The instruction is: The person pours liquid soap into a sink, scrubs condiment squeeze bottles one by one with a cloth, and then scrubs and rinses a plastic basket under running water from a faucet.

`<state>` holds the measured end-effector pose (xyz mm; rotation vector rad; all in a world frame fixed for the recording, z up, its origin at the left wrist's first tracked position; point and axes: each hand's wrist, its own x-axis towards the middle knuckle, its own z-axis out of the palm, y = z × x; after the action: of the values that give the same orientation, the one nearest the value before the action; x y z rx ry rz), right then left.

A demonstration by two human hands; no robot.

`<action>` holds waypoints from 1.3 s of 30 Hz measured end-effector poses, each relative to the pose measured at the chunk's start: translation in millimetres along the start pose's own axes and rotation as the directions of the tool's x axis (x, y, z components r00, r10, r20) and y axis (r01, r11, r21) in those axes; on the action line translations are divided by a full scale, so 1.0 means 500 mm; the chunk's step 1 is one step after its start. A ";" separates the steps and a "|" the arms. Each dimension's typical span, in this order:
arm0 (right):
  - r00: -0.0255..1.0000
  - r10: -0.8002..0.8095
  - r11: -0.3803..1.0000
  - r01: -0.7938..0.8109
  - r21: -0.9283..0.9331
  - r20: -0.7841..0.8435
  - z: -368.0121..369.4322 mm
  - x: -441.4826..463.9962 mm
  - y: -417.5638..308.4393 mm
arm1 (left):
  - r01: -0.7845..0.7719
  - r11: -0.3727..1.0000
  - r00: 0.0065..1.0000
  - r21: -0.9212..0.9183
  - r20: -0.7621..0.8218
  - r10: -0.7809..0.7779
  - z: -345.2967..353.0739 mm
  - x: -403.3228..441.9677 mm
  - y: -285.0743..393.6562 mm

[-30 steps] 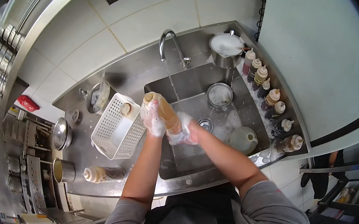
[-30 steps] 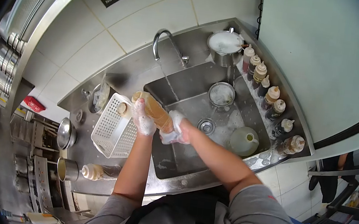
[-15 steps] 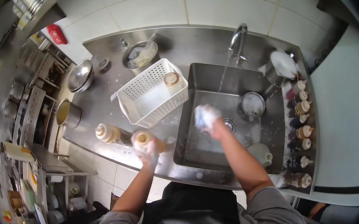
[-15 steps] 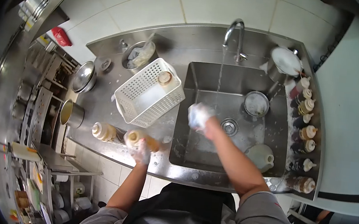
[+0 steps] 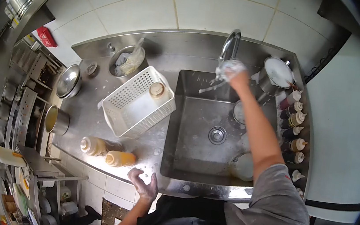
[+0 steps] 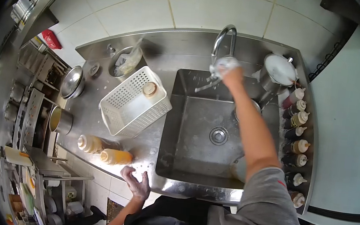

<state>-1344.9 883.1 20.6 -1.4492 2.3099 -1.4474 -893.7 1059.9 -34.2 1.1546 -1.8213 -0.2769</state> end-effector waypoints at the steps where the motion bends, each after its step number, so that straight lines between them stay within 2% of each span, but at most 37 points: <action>1: 0.989 -0.099 0.995 0.096 -0.025 -0.114 -0.060 0.011 0.029 | -0.146 0.989 0.989 0.036 0.032 0.145 0.018 0.057 0.027; 2: 0.893 -0.293 0.937 0.197 -0.289 -0.341 -0.088 0.047 0.113 | -0.228 0.970 0.972 0.087 -0.039 0.232 0.044 0.111 0.037; 3: 0.957 0.136 0.976 -0.173 -0.129 -0.258 -0.139 0.080 0.156 | -0.242 0.961 0.970 0.134 0.024 0.241 0.059 0.178 0.044; 4: 0.942 -0.199 0.899 0.065 -0.433 -0.272 -0.185 0.117 0.219 | -0.255 0.949 0.966 0.182 0.084 0.244 0.077 0.249 0.055; 5: 0.996 -0.040 0.799 -0.019 -0.602 -0.084 -0.203 0.158 0.299 | -0.166 0.970 0.986 0.179 0.006 0.168 0.110 0.322 0.073; 6: 0.987 0.122 0.654 0.003 -0.757 0.109 -0.222 0.198 0.379 | -0.091 0.991 0.996 0.096 0.016 0.090 0.134 0.389 0.068; 7: 0.961 0.231 0.609 -0.019 -0.793 0.155 -0.229 0.200 0.370 | -0.013 0.989 0.994 0.149 0.111 -0.004 0.156 0.436 0.052; 8: 0.928 0.232 0.650 0.076 -0.756 0.292 -0.247 0.193 0.351 | 0.058 0.977 0.974 0.205 0.202 -0.100 0.180 0.472 0.027; 9: 0.929 0.222 0.655 0.083 -0.751 0.297 -0.240 0.195 0.361 | 0.060 0.976 0.976 0.212 0.192 -0.102 0.211 0.500 -0.014; 10: 0.928 0.247 0.666 0.046 -0.745 0.278 -0.231 0.198 0.385 | 0.140 0.972 0.887 0.186 0.413 -0.207 0.244 0.521 -0.064; 11: 0.926 0.274 0.675 0.007 -0.738 0.259 -0.223 0.200 0.409 | 0.222 0.958 0.737 0.179 0.612 -0.285 0.261 0.531 -0.088; 13: 0.924 0.301 0.688 -0.039 -0.725 0.236 -0.224 0.182 0.392 | 0.298 0.938 0.703 0.178 0.624 -0.341 0.243 0.546 0.001; 14: 0.977 0.209 0.827 -0.149 -0.542 0.050 -0.239 0.160 0.335 | 0.370 0.913 0.661 0.173 0.642 -0.390 0.237 0.552 0.035; 15: 0.975 0.155 0.927 -0.199 -0.319 -0.160 -0.255 0.139 0.300 | 0.361 0.917 0.663 0.170 0.645 -0.381 0.241 0.552 0.029; 16: 0.940 0.151 0.988 -0.154 0.015 -0.305 -0.244 0.120 0.315 | 0.423 0.898 0.688 0.121 0.602 -0.405 0.245 0.543 0.009; 17: 0.891 0.412 0.840 -0.291 0.458 -0.192 -0.245 0.079 0.278 | 0.479 0.875 0.708 0.066 0.559 -0.430 0.249 0.532 -0.018; 18: 0.813 0.582 0.493 -0.372 0.786 0.020 -0.232 0.020 0.210 | 0.486 0.865 0.763 -0.128 0.544 -0.348 0.254 0.517 -0.061; 19: 0.845 0.516 0.264 -0.315 0.912 0.142 -0.204 -0.037 0.171 | 0.477 0.868 0.764 -0.135 0.551 -0.334 0.234 0.519 -0.046; 20: 0.872 0.448 0.223 -0.322 0.920 0.196 -0.175 -0.090 0.109 | 0.449 0.845 0.822 -0.291 0.504 -0.264 0.197 0.528 -0.006; 21: 0.814 0.488 0.126 -0.422 0.898 0.314 -0.126 -0.145 0.091 | 0.406 0.801 0.874 -0.440 0.444 -0.198 0.165 0.542 0.036; 22: 0.763 0.543 0.051 -0.446 0.894 0.349 -0.101 -0.192 -0.016 | 0.396 0.803 0.875 -0.446 0.450 -0.181 0.140 0.555 0.078; 23: 0.815 0.475 0.169 -0.453 0.875 0.330 -0.065 -0.232 -0.065 | 0.320 0.774 0.916 -0.546 0.389 -0.104 0.117 0.566 0.121; 24: 0.933 0.249 0.495 -0.353 0.794 0.260 -0.068 -0.268 -0.138 | 0.240 0.733 0.947 -0.636 0.319 -0.034 0.105 0.568 0.148; 25: 0.995 0.060 0.600 -0.096 0.794 0.074 -0.040 -0.292 -0.187 | 0.231 0.731 0.946 -0.642 0.322 -0.016 0.110 0.562 0.160; 26: 0.978 -0.151 0.726 0.209 0.655 -0.145 -0.040 -0.295 -0.238 | 0.341 0.547 0.916 -0.765 0.401 -0.010 0.126 0.552 0.172; 27: 0.871 -0.384 0.763 0.486 0.426 -0.307 -0.047 -0.296 -0.283 | 0.446 0.332 0.878 -0.831 0.479 0.019 0.145 0.540 0.187; 29: 0.641 -0.667 0.585 0.766 0.266 -0.380 -0.035 -0.288 -0.326 | 0.556 0.304 0.800 -0.774 0.597 0.055 0.180 0.486 0.220; 30: 0.645 -0.698 0.626 0.761 0.172 -0.311 -0.061 -0.284 -0.330 | 0.680 0.138 0.720 -0.720 0.692 0.061 0.198 0.462 0.223; 31: 0.696 -0.597 0.681 0.703 0.207 -0.399 -0.061 -0.267 -0.319 | 0.778 -0.029 0.627 -0.627 0.774 0.085 0.218 0.439 0.221; 32: 0.908 -0.251 0.710 0.409 0.573 -0.336 -0.047 -0.270 -0.304 | 0.785 0.036 0.618 -0.619 0.786 0.036 0.236 0.421 0.219; 33: 0.988 0.088 0.540 0.061 0.840 -0.128 -0.040 -0.270 -0.304 | 0.789 0.031 0.612 -0.614 0.789 0.055 0.235 0.411 0.243; 34: 0.952 0.036 0.591 0.224 0.775 -0.303 -0.032 -0.282 -0.307 | 0.754 0.040 0.654 -0.656 0.755 0.056 0.232 0.404 0.267; 35: 0.949 0.037 0.597 0.232 0.768 -0.315 -0.059 -0.279 -0.316 | 0.716 0.051 0.694 -0.696 0.718 0.056 0.228 0.401 0.282; 36: 0.863 -0.302 0.733 0.482 0.480 -0.405 -0.104 -0.274 -0.332 | 0.748 -0.137 0.661 -0.649 0.746 0.080 0.244 0.399 0.272; 37: 0.705 -0.612 0.710 0.690 0.144 -0.359 -0.131 -0.274 -0.339 | 0.756 -0.136 0.653 -0.641 0.753 0.083 0.253 0.387 0.259; 38: 0.815 -0.454 0.782 0.558 0.278 -0.359 -0.114 -0.271 -0.310 | 0.764 -0.095 0.645 -0.638 0.756 0.110 0.253 0.381 0.260; 39: 0.814 -0.450 0.787 0.556 0.268 -0.366 -0.113 -0.273 -0.305 | 0.768 -0.055 0.639 -0.638 0.756 0.142 0.257 0.378 0.264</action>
<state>-1192.6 1002.3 108.5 -1.9356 1.6700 -2.2173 -1097.8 943.9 86.3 0.3212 -1.0566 -2.2332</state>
